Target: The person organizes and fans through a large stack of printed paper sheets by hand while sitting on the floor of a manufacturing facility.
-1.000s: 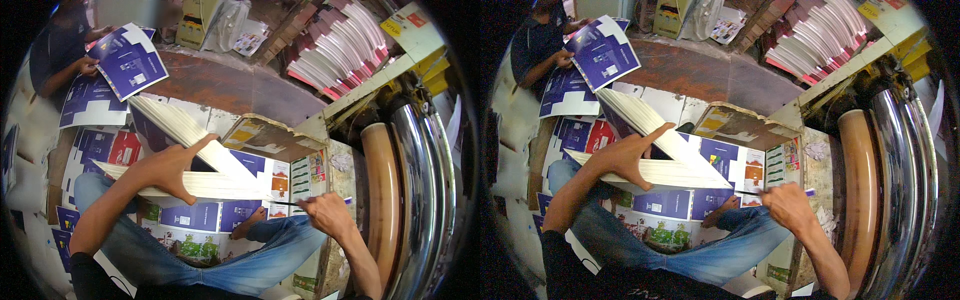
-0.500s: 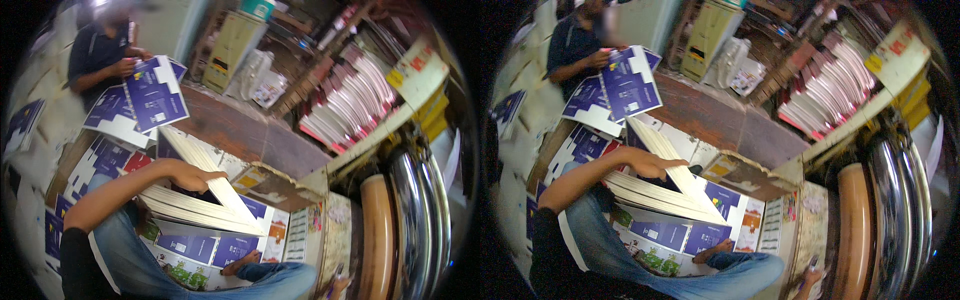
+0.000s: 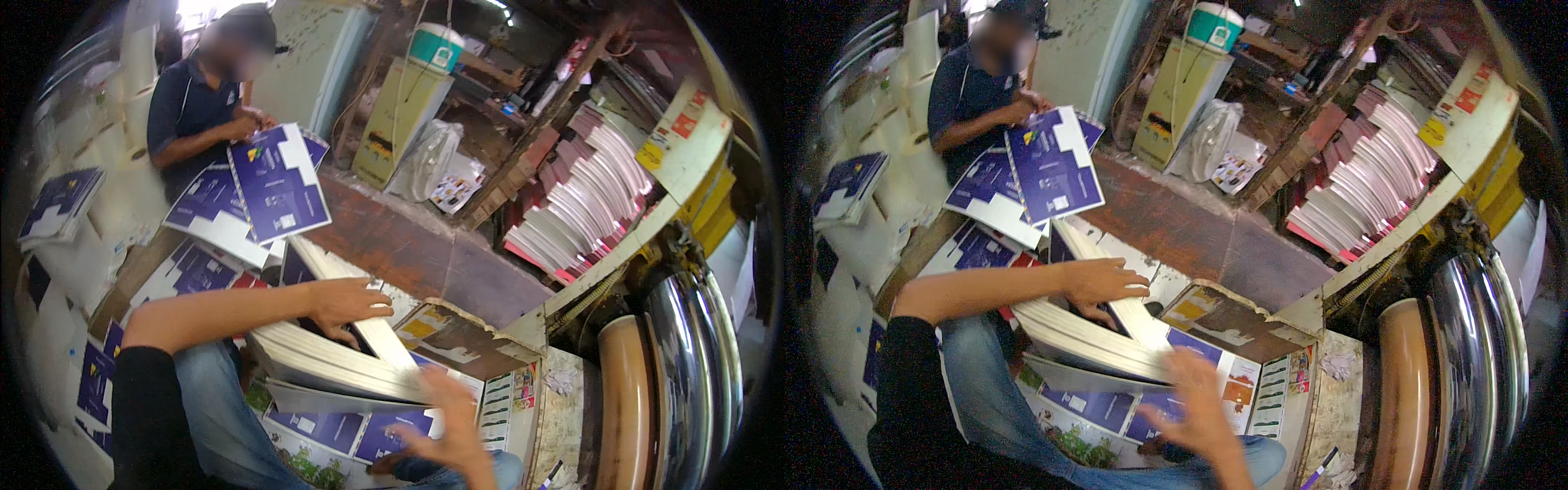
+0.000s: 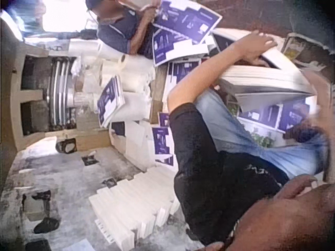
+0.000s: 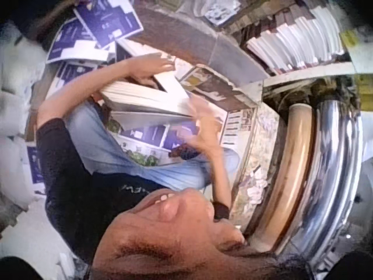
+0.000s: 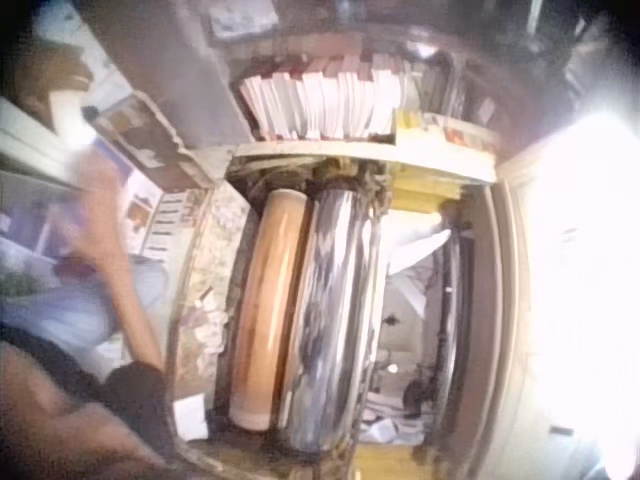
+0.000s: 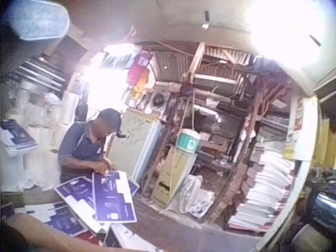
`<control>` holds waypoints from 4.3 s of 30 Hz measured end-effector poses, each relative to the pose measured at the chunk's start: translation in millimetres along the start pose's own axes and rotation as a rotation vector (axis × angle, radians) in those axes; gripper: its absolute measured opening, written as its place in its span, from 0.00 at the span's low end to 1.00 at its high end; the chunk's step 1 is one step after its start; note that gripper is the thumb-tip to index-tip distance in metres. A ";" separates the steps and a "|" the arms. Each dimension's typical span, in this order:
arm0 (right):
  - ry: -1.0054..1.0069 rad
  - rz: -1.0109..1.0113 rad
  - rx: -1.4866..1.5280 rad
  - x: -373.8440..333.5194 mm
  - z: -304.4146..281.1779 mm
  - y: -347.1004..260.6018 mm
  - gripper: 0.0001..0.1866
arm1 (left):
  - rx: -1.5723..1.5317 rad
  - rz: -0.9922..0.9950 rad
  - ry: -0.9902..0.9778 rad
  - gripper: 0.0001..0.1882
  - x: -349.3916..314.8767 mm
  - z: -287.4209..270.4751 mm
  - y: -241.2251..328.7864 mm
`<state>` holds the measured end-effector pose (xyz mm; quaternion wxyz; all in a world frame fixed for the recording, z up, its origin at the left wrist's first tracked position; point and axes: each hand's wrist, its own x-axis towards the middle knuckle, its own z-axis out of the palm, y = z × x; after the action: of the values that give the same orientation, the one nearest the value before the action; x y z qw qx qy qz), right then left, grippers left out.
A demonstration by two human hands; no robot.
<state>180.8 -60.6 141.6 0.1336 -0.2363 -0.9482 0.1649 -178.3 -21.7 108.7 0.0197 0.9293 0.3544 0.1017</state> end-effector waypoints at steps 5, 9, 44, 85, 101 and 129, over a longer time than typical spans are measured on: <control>-0.038 -0.179 -0.426 103.7 82.3 -87.0 0.56 | 0.180 -0.027 -0.036 0.31 4.8 17.3 -15.4; -0.062 -0.056 -0.269 127.8 102.7 -98.2 0.48 | 0.221 -0.001 0.068 0.13 11.3 31.0 -30.3; 0.045 0.726 -0.175 -21.6 -9.3 1.5 0.41 | 0.042 -0.167 0.123 0.41 23.4 19.2 -33.4; 0.303 0.228 -0.351 20.7 47.7 4.8 0.39 | 0.084 -0.390 0.137 0.40 -35.9 23.2 87.4; 0.320 0.236 -0.424 29.0 37.4 -28.9 0.65 | 0.095 -0.445 0.120 0.40 -33.0 24.0 85.2; 0.412 0.216 -0.487 7.9 53.6 23.2 0.44 | 0.138 -0.514 0.142 0.47 -56.4 1.0 97.3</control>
<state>165.6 -50.7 85.5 0.2440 -0.3886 -0.8823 -0.1047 -155.5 -131.9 108.5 -0.0435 0.7985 0.5853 0.1339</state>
